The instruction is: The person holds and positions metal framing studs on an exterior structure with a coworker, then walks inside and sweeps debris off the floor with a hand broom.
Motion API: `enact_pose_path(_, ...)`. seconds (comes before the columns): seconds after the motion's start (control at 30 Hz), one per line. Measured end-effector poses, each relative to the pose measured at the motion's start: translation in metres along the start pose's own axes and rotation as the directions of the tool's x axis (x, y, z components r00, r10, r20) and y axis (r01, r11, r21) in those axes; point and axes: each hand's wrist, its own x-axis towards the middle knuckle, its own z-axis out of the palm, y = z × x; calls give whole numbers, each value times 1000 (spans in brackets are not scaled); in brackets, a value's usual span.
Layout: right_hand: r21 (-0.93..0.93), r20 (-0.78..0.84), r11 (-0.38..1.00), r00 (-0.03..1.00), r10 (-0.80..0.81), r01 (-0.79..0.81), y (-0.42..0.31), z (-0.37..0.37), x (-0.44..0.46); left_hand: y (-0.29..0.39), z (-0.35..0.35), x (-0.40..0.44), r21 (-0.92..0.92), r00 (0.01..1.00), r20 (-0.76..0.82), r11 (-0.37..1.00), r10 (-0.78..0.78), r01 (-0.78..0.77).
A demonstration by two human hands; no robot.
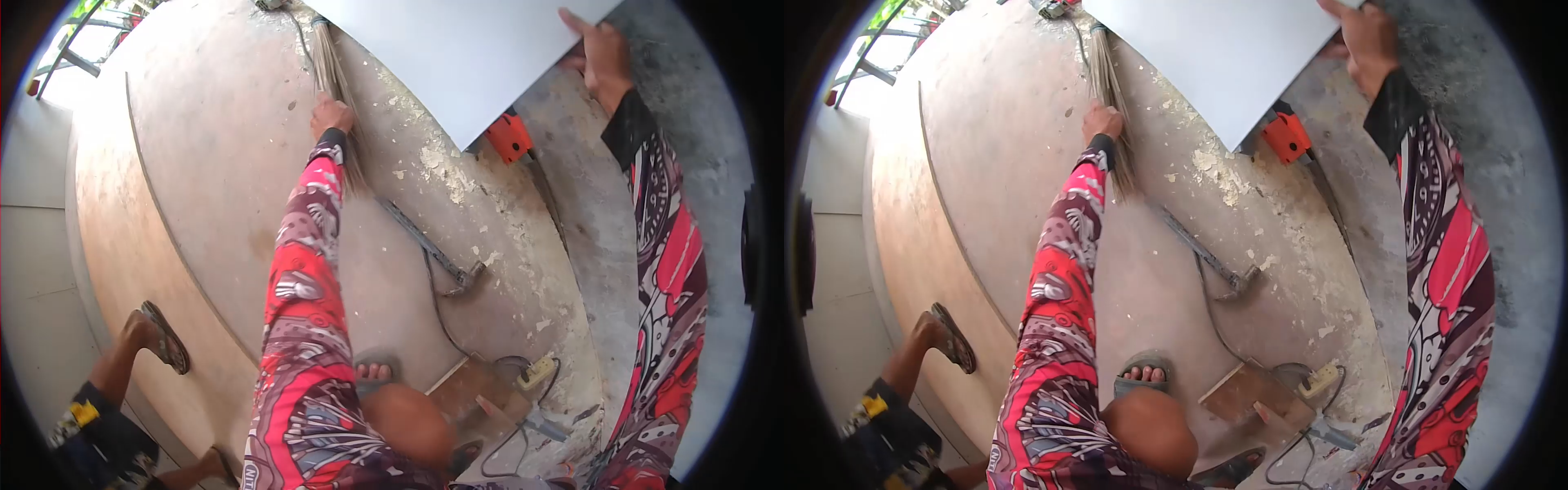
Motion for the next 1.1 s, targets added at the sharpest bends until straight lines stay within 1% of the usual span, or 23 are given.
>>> enact_pose_path(0.1,-88,-129,994,989,-73,62,-32,24,-3,-4,-22,-21,-124,1000,-6,992,27,-27)
enact_pose_path(0.2,223,-20,966,992,-128,129,-37,32,-10,-24,-17,-12,-231,995,-93,971,47,-68)
enact_pose_path(0.23,294,-19,938,982,-186,183,-38,37,-14,-32,-20,-6,-490,998,-6,870,66,-60)
enact_pose_path(0.27,363,-20,904,972,-236,227,-39,42,-19,-38,-24,1,-707,992,73,706,106,-23)
enact_pose_path(0.3,430,-16,866,961,-277,257,-39,46,-25,-51,-28,0,-869,978,138,493,154,45)
enact_pose_path(0.33,516,-24,809,949,-314,281,-47,42,-26,-61,-45,-11,-885,982,143,460,125,70)
enact_pose_path(0.37,460,-147,852,968,-205,250,-57,44,-13,-62,-59,-23,-911,982,147,404,116,89)
enact_pose_path(0.4,406,-200,860,948,-246,309,-59,38,3,-58,-69,-32,-934,982,148,342,116,100)
enact_pose_path(0.43,346,-251,867,926,-282,358,-54,29,20,-52,-50,-43,-928,1000,-1,373,-30,11)
enact_pose_path(0.47,278,-296,877,903,-311,393,-50,26,28,-46,-45,-49,-753,998,-41,655,38,-55)
enact_pose_path(0.5,266,-321,872,890,-322,412,-52,36,14,-42,-14,-42,-374,926,-353,887,133,-270)
enact_pose_path(0.57,248,-381,858,859,-342,451,-56,56,-40,16,-32,-70,-375,974,-214,914,78,-155)
enact_pose_path(0.63,151,-457,888,827,-327,435,-45,53,-73,53,-48,-72,-262,980,-87,945,180,-197)
enact_pose_path(0.67,155,-471,884,819,-327,442,-29,52,-86,63,-54,-69,-196,974,-60,954,220,-228)
enact_pose_path(0.7,165,-491,875,807,-328,456,-10,51,-95,74,-63,-61,-128,964,-38,955,265,-267)
enact_pose_path(0.73,219,-475,865,824,-309,451,7,49,-102,81,-67,-58,-54,949,-8,948,314,-314)
enact_pose_path(0.77,275,-464,851,837,-290,447,23,47,-106,85,-69,-57,16,936,-15,936,352,-352)
enact_pose_path(0.87,374,-401,823,875,-272,427,47,39,-105,86,-67,-79,-160,949,-123,938,291,-309)
enact_pose_path(0.9,401,-386,810,881,-273,427,52,37,-101,81,-67,-88,-227,948,-134,922,289,-313)
enact_pose_path(1.0,342,-333,886,922,-197,313,71,45,-84,62,-59,-122,-426,945,-159,844,284,-326)
enact_pose_path(1.07,407,-285,816,905,-315,411,72,56,-64,41,-51,-136,-540,920,-269,747,284,-389)
enact_pose_path(1.1,339,-202,863,925,-321,374,77,55,-52,36,-48,-146,-585,899,-323,685,294,-434)
